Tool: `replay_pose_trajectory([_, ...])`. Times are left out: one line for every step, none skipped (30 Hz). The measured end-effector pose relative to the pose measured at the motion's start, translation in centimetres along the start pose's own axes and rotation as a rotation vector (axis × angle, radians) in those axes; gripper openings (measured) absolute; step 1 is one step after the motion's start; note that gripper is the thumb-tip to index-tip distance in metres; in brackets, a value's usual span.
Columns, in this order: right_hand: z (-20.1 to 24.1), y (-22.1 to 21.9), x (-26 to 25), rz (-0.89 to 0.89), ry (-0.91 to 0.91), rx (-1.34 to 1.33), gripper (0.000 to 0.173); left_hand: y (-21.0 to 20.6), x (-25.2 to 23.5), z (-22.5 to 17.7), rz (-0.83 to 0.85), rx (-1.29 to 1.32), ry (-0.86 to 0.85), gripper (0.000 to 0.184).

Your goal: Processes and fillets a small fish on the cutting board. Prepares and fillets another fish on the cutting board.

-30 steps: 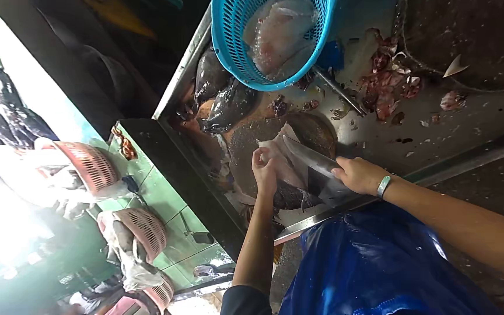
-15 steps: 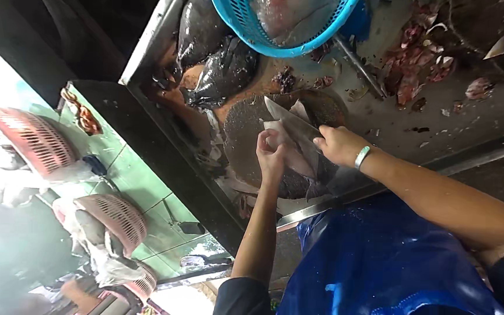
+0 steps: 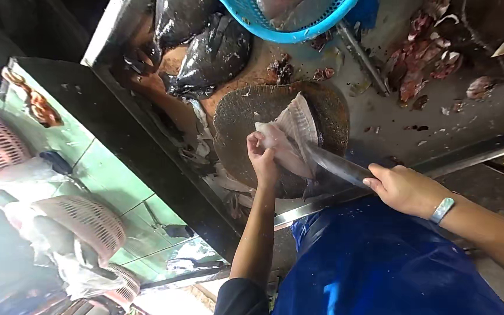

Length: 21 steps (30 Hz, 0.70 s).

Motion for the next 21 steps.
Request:
replay_pose_trajectory([0.1, 0.4, 0.1, -0.030, 0.000, -0.022, 0.030, 0.0, 0.1, 0.0, -0.009, 0.011, 0.004, 0.041])
replay_pose_trajectory([0.5, 0.9, -0.2, -0.060, 0.001, -0.040, 0.030, 0.0, 0.0, 0.0, -0.017, 0.019, 0.005, 0.041])
replay_pose_trajectory([1.1, 1.4, -0.7, -0.075, -0.003, -0.057, 0.030, -0.1, 0.0, 0.0, -0.025, 0.025, 0.006, 0.041])
replay_pose_trajectory([1.7, 1.8, -1.4, -0.085, -0.002, -0.073, 0.030, -0.2, 0.1, -0.1, -0.035, 0.031, 0.007, 0.042])
replay_pose_trajectory([2.5, 2.3, -2.3, -0.093, 0.009, -0.092, 0.031, -0.3, 0.0, -0.1, -0.041, 0.034, 0.008, 0.042])
replay_pose_trajectory([3.3, 2.8, -3.3, -0.102, 0.026, -0.106, 0.032, -0.3, 0.0, -0.2, -0.041, 0.033, 0.009, 0.043])
replay_pose_trajectory([4.3, 3.4, -4.4, -0.099, 0.044, -0.119, 0.033, -0.3, 0.0, -0.2, -0.037, 0.026, 0.010, 0.043])
replay_pose_trajectory([5.2, 3.9, -5.5, -0.087, 0.056, -0.126, 0.034, -0.4, 0.0, -0.2, -0.026, 0.018, 0.011, 0.043])
replay_pose_trajectory([6.2, 4.6, -6.6, -0.088, 0.068, -0.122, 0.035, -0.5, 0.0, -0.2, -0.015, 0.003, 0.012, 0.042])
replay_pose_trajectory([7.2, 5.3, -7.6, -0.095, 0.077, -0.114, 0.036, -0.5, -0.1, -0.2, -0.008, -0.011, 0.009, 0.042])
replay_pose_trajectory([8.0, 5.8, -8.3, -0.093, 0.076, -0.107, 0.037, -0.5, -0.2, -0.2, -0.003, -0.015, 0.000, 0.042])
replay_pose_trajectory([8.7, 6.1, -8.7, -0.091, 0.075, -0.102, 0.037, -0.5, -0.3, -0.3, 0.000, -0.017, -0.008, 0.042])
replay_pose_trajectory([9.0, 6.1, -8.8, -0.089, 0.071, -0.090, 0.036, -0.5, -0.2, -0.4, 0.002, -0.011, -0.013, 0.041])
replay_pose_trajectory([8.8, 5.8, -8.4, -0.084, 0.063, -0.080, 0.036, -0.5, -0.1, -0.3, 0.003, 0.004, -0.014, 0.041])
replay_pose_trajectory([8.1, 5.2, -7.5, -0.085, 0.055, -0.072, 0.035, -0.5, 0.0, -0.2, -0.002, 0.022, -0.015, 0.041])
replay_pose_trajectory([7.1, 4.4, -6.1, -0.098, 0.045, -0.048, 0.032, -0.4, 0.1, -0.1, -0.008, 0.042, -0.016, 0.040])
replay_pose_trajectory([5.7, 3.5, -4.6, -0.120, 0.040, -0.015, 0.029, -0.3, 0.1, 0.0, -0.020, 0.057, -0.021, 0.039])
replay_pose_trajectory([4.3, 2.6, -3.0, -0.068, 0.004, 0.030, 0.028, -0.2, 0.1, -0.1, -0.037, 0.050, -0.022, 0.038])
replay_pose_trajectory([3.0, 1.6, -1.5, 0.008, -0.032, 0.063, 0.028, -0.2, 0.2, -0.4, -0.065, 0.017, -0.010, 0.038])
replay_pose_trajectory([1.7, 0.9, -0.4, 0.054, -0.055, 0.078, 0.029, -0.4, 0.4, -0.8, -0.100, -0.072, 0.022, 0.040])
replay_pose_trajectory([0.7, 0.5, 0.4, 0.065, -0.063, 0.064, 0.030, -0.7, 0.5, -1.3, -0.134, -0.197, 0.079, 0.049])
Point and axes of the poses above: each hand's wrist, its own x-axis away from the middle knuckle, its own y-axis out of the back of the hand, z = x × y, the point moved 9 cm from there along -x, towards the middle knuckle, and after that the axes turned 13 degrees about z, right-handed, at the moved point
